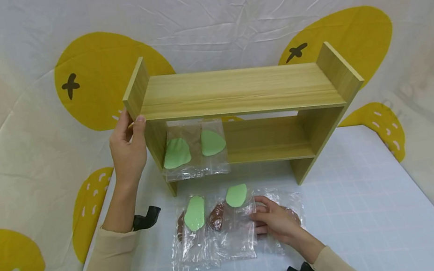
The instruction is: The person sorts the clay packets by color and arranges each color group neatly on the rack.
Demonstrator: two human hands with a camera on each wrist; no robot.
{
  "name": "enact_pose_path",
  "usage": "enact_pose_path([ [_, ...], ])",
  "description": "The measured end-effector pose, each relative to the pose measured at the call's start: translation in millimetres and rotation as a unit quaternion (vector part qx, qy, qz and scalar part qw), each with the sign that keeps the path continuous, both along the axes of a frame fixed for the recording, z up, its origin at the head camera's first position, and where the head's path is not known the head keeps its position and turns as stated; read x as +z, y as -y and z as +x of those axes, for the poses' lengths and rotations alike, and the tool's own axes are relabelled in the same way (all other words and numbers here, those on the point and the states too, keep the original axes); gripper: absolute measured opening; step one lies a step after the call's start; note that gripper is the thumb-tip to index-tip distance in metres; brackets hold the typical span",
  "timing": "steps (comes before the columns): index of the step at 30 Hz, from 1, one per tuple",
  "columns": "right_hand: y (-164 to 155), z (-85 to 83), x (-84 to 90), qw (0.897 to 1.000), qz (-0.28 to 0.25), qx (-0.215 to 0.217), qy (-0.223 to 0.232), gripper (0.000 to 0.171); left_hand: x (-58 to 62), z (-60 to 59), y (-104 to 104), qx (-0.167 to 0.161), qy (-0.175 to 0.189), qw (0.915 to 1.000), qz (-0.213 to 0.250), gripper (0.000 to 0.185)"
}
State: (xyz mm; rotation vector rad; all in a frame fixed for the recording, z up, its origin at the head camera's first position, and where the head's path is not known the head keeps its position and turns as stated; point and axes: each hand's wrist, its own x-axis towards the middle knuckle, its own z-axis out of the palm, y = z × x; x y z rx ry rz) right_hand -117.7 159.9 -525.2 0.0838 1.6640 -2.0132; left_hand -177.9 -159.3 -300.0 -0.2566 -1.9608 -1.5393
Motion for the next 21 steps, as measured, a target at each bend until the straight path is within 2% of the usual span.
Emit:
enact_pose_path([
  [10,-3,4.2,6.5,1.0,-0.014,-0.017,0.023,0.068,2.8,1.9,-2,0.002,0.008,1.0,0.0,0.04],
  [21,-21,12.6,24.8,0.999,-0.043,-0.001,-0.006,0.067,1.1,1.4,-1,0.001,0.01,0.9999,0.005,0.039],
])
